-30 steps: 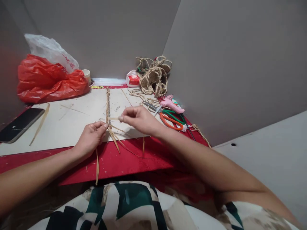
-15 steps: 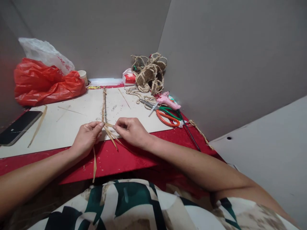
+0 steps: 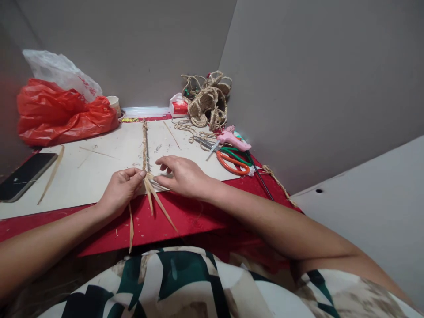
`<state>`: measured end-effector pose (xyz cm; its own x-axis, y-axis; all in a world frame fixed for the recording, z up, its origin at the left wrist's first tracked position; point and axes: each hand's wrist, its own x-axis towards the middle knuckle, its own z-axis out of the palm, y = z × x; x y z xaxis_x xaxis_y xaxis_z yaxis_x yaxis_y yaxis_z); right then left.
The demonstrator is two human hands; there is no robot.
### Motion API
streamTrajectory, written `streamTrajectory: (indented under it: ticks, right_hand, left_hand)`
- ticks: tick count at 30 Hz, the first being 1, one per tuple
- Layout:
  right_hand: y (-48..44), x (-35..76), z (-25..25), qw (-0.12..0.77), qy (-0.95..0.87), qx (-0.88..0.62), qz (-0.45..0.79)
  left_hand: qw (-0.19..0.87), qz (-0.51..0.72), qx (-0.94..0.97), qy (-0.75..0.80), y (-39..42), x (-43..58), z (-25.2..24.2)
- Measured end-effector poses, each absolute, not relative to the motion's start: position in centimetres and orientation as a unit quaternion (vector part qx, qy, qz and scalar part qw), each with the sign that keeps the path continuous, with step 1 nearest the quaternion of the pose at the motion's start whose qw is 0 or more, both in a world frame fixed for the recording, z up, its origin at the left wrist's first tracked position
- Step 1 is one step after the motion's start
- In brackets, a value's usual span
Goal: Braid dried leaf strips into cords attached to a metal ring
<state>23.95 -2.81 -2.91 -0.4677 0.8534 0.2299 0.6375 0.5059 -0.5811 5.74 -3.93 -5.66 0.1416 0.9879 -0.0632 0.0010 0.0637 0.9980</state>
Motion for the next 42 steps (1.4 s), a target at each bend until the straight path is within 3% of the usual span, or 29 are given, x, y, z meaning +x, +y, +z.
streamTrajectory:
  ticks: [5, 7, 21, 30, 36, 42]
  right_hand:
    - [-1.9, 23.0, -2.5, 0.164, -0.772, -0.394, 0.471]
    - [-1.5, 22.8, -2.8, 0.147, -0.748, -0.393, 0.514]
    - [-0.6, 22.6, -4.1, 0.203, -0.799, -0.419, 0.381]
    - [-1.2, 22.2, -4.7, 0.238, -0.744, -0.442, 0.441]
    - [-2.8, 21.4, -5.1, 0.285, -0.742, -0.423, 0.436]
    - [-4.1, 20.5, -5.3, 0.283, -0.781, -0.478, 0.284]
  left_hand:
    - [0.56, 0.445, 0.518, 0.47, -3.9, 5.7, -5.7]
    - [0.564, 0.442, 0.515, 0.47, -3.8, 5.7, -5.7]
    - [0.552, 0.365, 0.602, 0.447, -3.1, 5.2, -5.7]
    - [0.405, 0.365, 0.698, 0.464, -3.1, 5.2, -6.1]
    - [0.475, 0.393, 0.661, 0.427, -3.2, 5.4, -5.9]
    - [0.56, 0.406, 0.584, 0.425, -3.5, 5.6, -5.3]
